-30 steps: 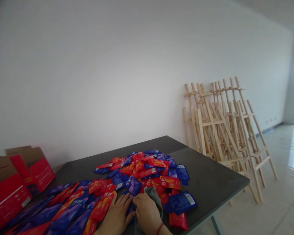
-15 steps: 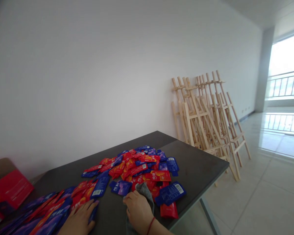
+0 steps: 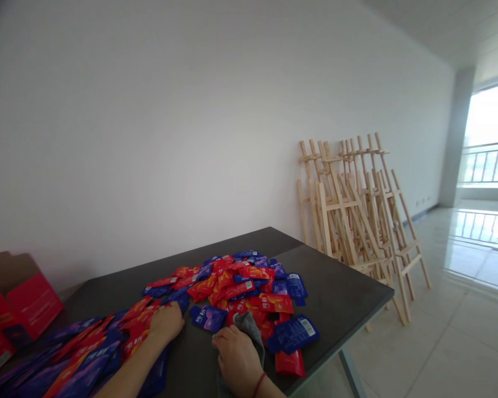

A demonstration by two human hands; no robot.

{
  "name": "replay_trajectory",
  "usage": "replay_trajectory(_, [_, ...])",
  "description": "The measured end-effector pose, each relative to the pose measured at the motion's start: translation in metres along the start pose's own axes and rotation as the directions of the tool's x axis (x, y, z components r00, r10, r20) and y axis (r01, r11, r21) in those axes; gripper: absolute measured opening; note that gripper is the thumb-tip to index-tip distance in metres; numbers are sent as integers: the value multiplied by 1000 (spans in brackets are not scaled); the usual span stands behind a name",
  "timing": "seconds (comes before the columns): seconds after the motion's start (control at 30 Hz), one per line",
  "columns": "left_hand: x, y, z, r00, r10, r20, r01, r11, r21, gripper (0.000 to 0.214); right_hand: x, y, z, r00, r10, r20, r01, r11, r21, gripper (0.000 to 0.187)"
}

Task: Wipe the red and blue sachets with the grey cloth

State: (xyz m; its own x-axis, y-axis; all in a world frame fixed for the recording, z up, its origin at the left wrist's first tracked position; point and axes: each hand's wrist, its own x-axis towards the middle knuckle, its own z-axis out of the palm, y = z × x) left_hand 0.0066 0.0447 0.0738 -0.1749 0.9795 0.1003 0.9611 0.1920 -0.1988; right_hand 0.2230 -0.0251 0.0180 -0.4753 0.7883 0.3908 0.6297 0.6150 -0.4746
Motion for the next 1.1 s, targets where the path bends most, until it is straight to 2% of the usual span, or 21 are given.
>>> replay_trajectory(0.13, [2,5,-5,997,-3,77,5,1000,-25,37,0,1,1,1000,6,2,-6,1000,-4,39])
replay_trajectory(0.3, [-9,7,-14,993,51,107,-44,997,-70,37,0,3,4,999,-8,-31,9,1000,29,37])
replay_trajectory(0.47, [-23,-7,-37,998,46,36,-39,985,-166,28,0,4,4,999,-14,-33,15,999,28,37])
replay_trajectory(0.6, [-44,-19,-49,999,24,-43,-37,941,-336,30,-1,5,6,999,-10,-53,12,999,41,37])
replay_trajectory(0.7, [-63,-12,-34,999,44,-3,-39,847,-529,26,-1,5,5,996,-18,-82,25,996,81,39])
replay_trajectory(0.8, [-78,7,-2,990,88,112,15,717,-697,28,0,7,2,985,-8,-172,35,987,154,39])
replay_trajectory(0.9, [-87,25,29,974,125,189,74,615,-785,25,0,8,-2,973,-30,-230,78,976,202,37])
replay_trajectory(0.93, [-89,28,36,969,139,206,86,592,-801,25,0,8,-2,975,-84,-207,126,972,198,37])
replay_trajectory(1.0, [-90,31,47,958,171,230,97,561,-822,25,-1,7,-1,962,-265,-69,273,949,159,36])
replay_trajectory(1.07, [-89,31,53,948,204,244,98,543,-834,23,0,7,0,912,-397,105,388,917,93,35])
replay_trajectory(1.1, [-88,30,55,943,220,250,97,537,-838,22,2,7,1,897,-408,168,406,913,50,34])
